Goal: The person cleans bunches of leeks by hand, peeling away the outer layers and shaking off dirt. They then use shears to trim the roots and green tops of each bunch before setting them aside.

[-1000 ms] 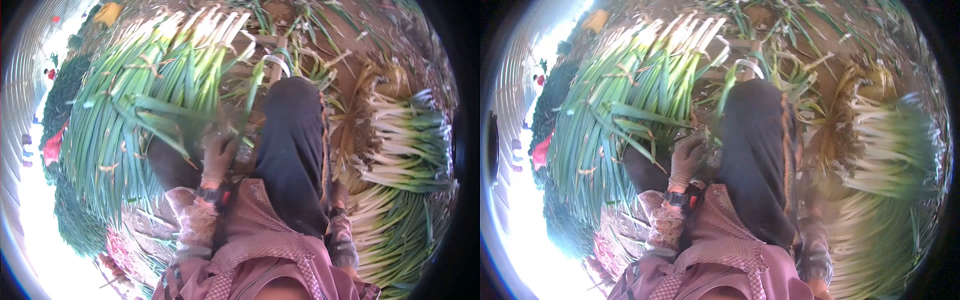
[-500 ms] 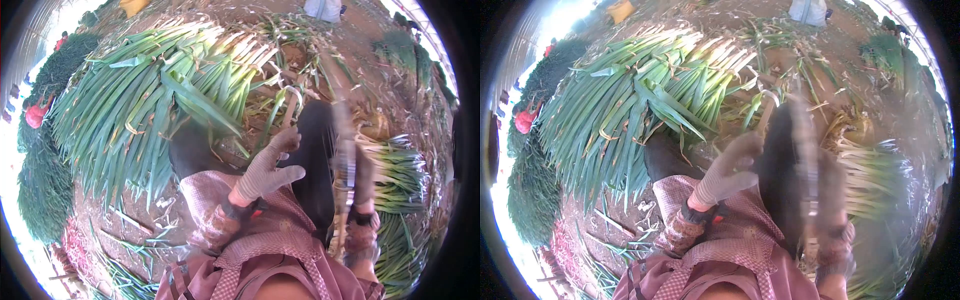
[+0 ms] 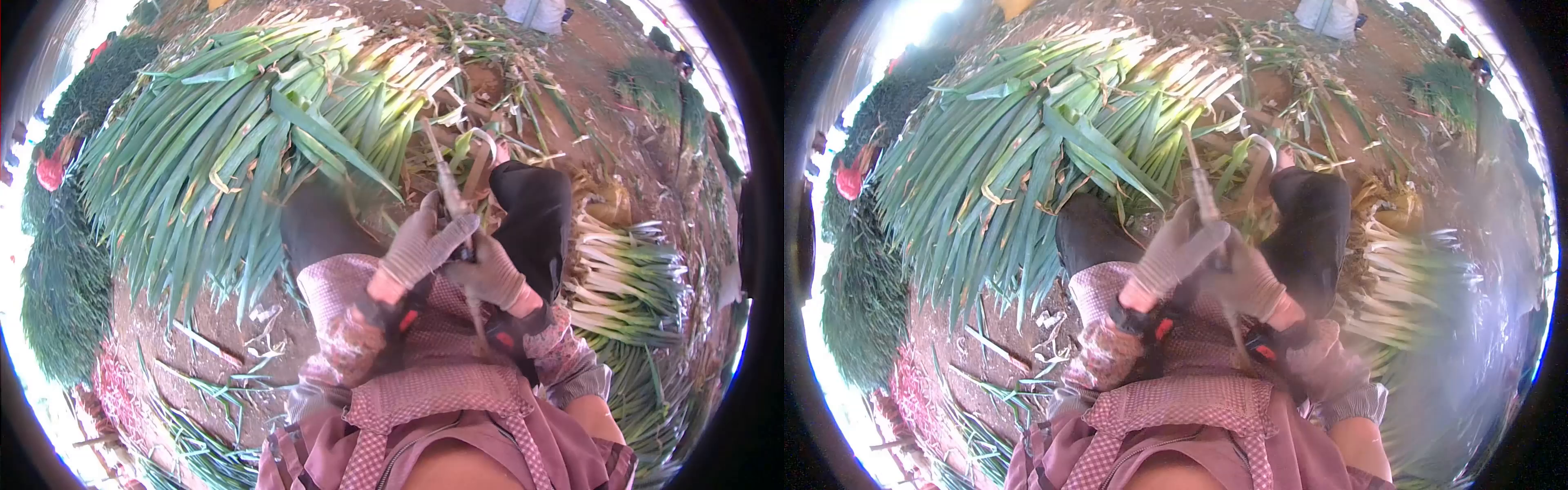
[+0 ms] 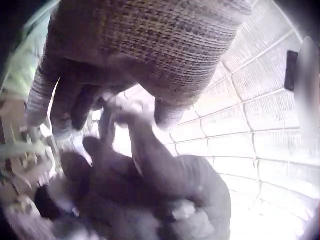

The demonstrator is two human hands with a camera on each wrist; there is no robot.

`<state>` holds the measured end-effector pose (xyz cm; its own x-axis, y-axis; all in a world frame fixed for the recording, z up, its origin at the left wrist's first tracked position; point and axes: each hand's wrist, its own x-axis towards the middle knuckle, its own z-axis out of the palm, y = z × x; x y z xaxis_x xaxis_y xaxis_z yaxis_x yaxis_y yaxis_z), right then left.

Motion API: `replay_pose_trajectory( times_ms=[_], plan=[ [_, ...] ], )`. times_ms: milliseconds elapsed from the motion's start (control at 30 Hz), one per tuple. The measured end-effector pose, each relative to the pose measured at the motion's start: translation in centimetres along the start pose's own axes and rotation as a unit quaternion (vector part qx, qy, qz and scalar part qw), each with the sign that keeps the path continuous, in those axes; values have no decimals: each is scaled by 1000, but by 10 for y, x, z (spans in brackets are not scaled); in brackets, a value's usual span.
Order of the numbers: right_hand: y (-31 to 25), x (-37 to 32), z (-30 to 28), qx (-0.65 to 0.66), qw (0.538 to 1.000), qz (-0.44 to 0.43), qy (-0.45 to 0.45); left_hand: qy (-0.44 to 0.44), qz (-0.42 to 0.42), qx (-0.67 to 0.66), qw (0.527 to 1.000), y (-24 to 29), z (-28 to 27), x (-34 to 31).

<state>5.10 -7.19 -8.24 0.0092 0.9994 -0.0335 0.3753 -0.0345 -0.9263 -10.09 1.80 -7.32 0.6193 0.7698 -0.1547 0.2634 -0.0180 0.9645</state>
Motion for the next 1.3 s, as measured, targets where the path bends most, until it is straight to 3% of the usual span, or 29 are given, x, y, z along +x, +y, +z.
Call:
replay_pose_trajectory(
  times_ms=[33,100,167,233,333,433,467,567,600,700,733,833,867,933,1000,1067,1133,1200,1300],
  plan=[
    [6,6,-12,74,996,47,-15,74,74,81,991,-4,-9,9],
    [13,22,-33,224,962,144,-54,215,207,253,920,-16,-38,17],
    [29,35,-48,286,947,141,-38,251,116,250,928,-13,-89,18],
    [39,44,-59,337,929,151,-29,318,110,248,909,-44,-141,9],
    [50,51,-68,396,901,168,-57,312,-63,357,878,-115,-197,-25],
    [60,51,-64,430,883,182,-43,290,-212,599,715,-133,-153,-43],
    [65,50,-64,432,882,180,-46,284,-287,573,713,-150,-145,-38],
    [69,46,-68,457,867,199,-35,385,-289,538,692,-197,-131,-27],
    [70,44,-71,464,856,226,-19,387,-284,522,705,-198,-128,-21],
    [72,46,-72,472,853,222,16,391,-249,635,618,-215,-135,-13],
    [77,45,-71,481,847,224,29,375,-280,589,659,-203,-139,-13],
    [97,47,-66,427,878,215,25,382,-309,502,712,-187,-156,-9],
    [97,49,-62,423,877,227,10,355,-360,488,711,-186,-167,1],
    [91,54,-62,413,877,244,-4,392,-193,562,702,-245,-187,0],
    [80,60,-59,412,877,247,3,417,-78,565,707,-281,-204,1],
    [83,63,-60,418,868,267,1,440,7,538,719,-269,-211,5],
    [82,65,-57,423,869,258,1,442,-42,464,767,-275,-209,2],
    [77,67,-53,422,872,247,13,418,-186,491,741,-271,-198,0],
    [71,63,-55,414,875,250,28,392,-179,583,689,-262,-184,-5]
  ],
)
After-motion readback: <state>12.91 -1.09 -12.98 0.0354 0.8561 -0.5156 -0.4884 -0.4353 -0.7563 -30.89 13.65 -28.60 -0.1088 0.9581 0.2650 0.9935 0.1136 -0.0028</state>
